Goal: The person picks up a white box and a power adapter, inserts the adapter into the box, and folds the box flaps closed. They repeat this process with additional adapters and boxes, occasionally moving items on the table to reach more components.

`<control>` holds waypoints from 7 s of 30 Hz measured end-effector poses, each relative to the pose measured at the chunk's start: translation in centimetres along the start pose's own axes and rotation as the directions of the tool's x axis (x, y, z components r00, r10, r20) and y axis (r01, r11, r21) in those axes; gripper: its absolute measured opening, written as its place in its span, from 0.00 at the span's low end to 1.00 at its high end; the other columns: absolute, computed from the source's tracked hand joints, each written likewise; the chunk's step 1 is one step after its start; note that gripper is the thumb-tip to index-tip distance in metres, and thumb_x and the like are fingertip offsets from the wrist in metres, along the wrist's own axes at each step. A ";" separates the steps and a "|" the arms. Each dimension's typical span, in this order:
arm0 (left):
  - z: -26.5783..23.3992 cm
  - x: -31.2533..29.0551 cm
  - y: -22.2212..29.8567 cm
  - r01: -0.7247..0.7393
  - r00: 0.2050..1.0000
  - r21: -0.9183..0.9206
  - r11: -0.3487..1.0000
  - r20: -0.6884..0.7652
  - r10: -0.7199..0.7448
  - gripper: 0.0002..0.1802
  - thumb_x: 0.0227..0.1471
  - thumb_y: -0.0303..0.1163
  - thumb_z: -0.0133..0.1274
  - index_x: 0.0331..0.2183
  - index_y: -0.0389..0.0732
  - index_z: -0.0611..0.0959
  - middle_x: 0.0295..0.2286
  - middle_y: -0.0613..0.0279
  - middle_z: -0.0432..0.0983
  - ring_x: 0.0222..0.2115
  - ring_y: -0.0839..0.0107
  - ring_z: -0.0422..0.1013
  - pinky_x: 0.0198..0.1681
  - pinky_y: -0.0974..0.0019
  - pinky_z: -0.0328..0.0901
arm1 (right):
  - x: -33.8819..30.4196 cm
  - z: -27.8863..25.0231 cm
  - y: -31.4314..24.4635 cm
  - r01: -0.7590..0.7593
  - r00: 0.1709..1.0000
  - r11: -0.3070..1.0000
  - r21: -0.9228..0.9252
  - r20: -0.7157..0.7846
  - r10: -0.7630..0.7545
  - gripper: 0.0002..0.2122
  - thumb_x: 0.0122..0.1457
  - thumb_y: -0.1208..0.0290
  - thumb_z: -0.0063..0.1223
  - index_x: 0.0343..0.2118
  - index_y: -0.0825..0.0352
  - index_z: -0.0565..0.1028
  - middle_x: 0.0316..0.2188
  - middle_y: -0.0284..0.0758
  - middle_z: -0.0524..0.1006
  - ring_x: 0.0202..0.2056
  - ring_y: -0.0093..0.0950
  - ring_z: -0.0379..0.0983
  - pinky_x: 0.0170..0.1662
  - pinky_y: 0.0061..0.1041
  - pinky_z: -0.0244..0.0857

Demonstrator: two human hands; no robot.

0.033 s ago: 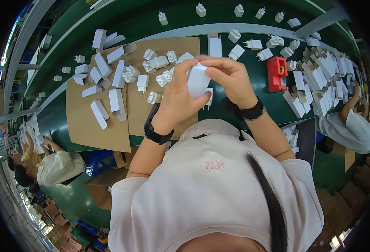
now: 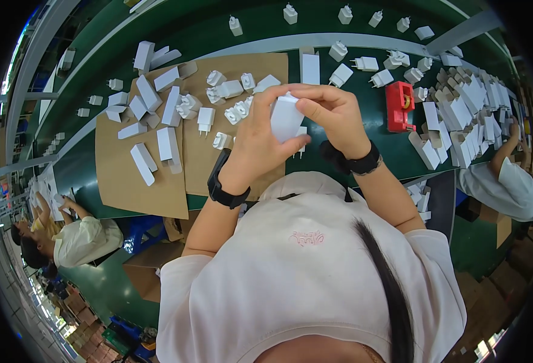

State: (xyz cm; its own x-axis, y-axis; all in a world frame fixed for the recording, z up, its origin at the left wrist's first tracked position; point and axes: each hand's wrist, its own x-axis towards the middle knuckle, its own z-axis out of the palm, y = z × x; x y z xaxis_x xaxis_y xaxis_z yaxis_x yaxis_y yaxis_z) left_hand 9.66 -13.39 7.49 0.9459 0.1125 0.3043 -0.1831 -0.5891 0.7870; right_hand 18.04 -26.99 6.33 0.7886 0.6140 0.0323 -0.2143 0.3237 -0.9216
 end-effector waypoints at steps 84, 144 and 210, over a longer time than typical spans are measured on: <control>-2.4 2.1 -9.1 0.784 0.422 -0.249 0.568 -0.456 -0.783 0.13 0.48 0.27 0.48 0.39 0.39 0.70 0.31 0.70 0.65 0.29 0.82 0.63 0.32 0.77 0.59 | 28.0 -59.7 -4.4 -0.628 0.772 -0.293 -0.721 -0.623 -0.123 0.21 0.45 0.62 0.53 0.43 0.66 0.71 0.42 0.45 0.71 0.46 0.40 0.67 0.48 0.33 0.61; 17.7 10.0 -4.0 0.332 0.904 0.145 0.932 0.233 -0.358 0.17 0.36 0.20 0.50 0.32 0.36 0.66 0.28 0.44 0.67 0.27 0.44 0.67 0.29 0.53 0.64 | 7.9 -24.7 0.9 0.399 0.835 0.113 -0.910 0.411 0.365 0.15 0.40 0.74 0.58 0.33 0.69 0.67 0.28 0.42 0.70 0.33 0.41 0.68 0.37 0.34 0.63; -18.8 -7.9 -10.0 0.782 0.610 0.455 0.426 -0.699 -0.373 0.12 0.43 0.24 0.51 0.35 0.38 0.75 0.28 0.56 0.71 0.27 0.63 0.67 0.32 0.65 0.63 | 35.7 -38.4 1.5 0.020 0.883 -0.528 -0.849 -0.233 0.408 0.12 0.38 0.73 0.59 0.30 0.67 0.75 0.27 0.41 0.76 0.27 0.34 0.75 0.28 0.29 0.69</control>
State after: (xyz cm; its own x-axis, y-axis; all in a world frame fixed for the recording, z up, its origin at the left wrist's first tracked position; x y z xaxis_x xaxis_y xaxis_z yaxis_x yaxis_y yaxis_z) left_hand -1.00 6.65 7.36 0.4585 0.8476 0.2671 0.7834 -0.5274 0.3290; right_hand 68.03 -32.20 -8.76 0.7431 0.5064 -0.4375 0.6183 -0.7696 0.1593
